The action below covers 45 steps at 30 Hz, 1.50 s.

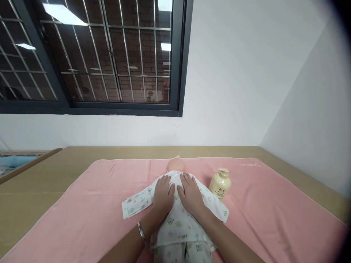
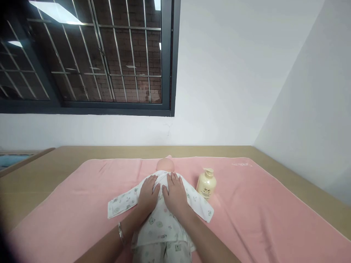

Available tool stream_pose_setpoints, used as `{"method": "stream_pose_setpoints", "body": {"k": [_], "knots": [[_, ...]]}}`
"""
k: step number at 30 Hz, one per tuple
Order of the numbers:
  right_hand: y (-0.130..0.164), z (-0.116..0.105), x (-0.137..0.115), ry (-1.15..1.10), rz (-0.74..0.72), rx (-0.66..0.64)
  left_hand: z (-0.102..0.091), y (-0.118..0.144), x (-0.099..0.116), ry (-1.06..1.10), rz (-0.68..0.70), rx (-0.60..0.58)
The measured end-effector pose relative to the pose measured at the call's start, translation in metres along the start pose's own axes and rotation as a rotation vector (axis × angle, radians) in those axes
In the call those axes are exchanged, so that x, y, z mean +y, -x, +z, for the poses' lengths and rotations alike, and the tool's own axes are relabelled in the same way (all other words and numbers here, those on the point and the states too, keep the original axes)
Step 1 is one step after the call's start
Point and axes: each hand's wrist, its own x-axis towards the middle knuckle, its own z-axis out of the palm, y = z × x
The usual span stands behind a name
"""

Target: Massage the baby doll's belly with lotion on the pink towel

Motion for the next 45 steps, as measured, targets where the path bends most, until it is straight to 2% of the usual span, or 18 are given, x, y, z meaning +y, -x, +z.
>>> {"method": "stream_pose_setpoints", "body": {"k": [7,15,19,24,29,34,38,41,43,45], "knots": [[0.003,0.002,0.001,0.006,-0.009,0.015,-0.004,0.008,0.013,-0.065,0.011,0.031],[0.015,-0.001,-0.015,0.187,0.107,0.064,-0.016,0.011,0.029,-0.007,-0.112,0.039],[0.021,-0.001,-0.021,0.238,0.108,0.075,-0.016,0.009,0.028,0.017,-0.151,0.013],[0.030,-0.002,-0.027,0.238,0.061,0.051,-0.019,-0.005,0.019,-0.019,-0.162,-0.093],[0.035,-0.005,-0.031,0.208,0.042,0.021,-0.019,-0.010,0.015,-0.069,-0.103,-0.125],[0.023,-0.009,-0.022,0.149,0.055,-0.012,-0.015,0.004,0.024,-0.166,0.012,-0.107],[0.005,-0.013,0.000,0.035,0.023,-0.027,-0.013,0.023,0.044,-0.243,0.010,-0.064],[-0.003,-0.013,0.011,0.001,0.014,-0.018,-0.011,0.034,0.054,-0.224,-0.001,-0.053],[-0.003,-0.012,0.009,0.028,0.003,-0.015,-0.009,0.032,0.050,-0.169,-0.019,-0.063],[0.003,-0.010,0.001,0.081,-0.002,-0.016,-0.007,0.024,0.038,-0.090,-0.036,-0.071]]}}
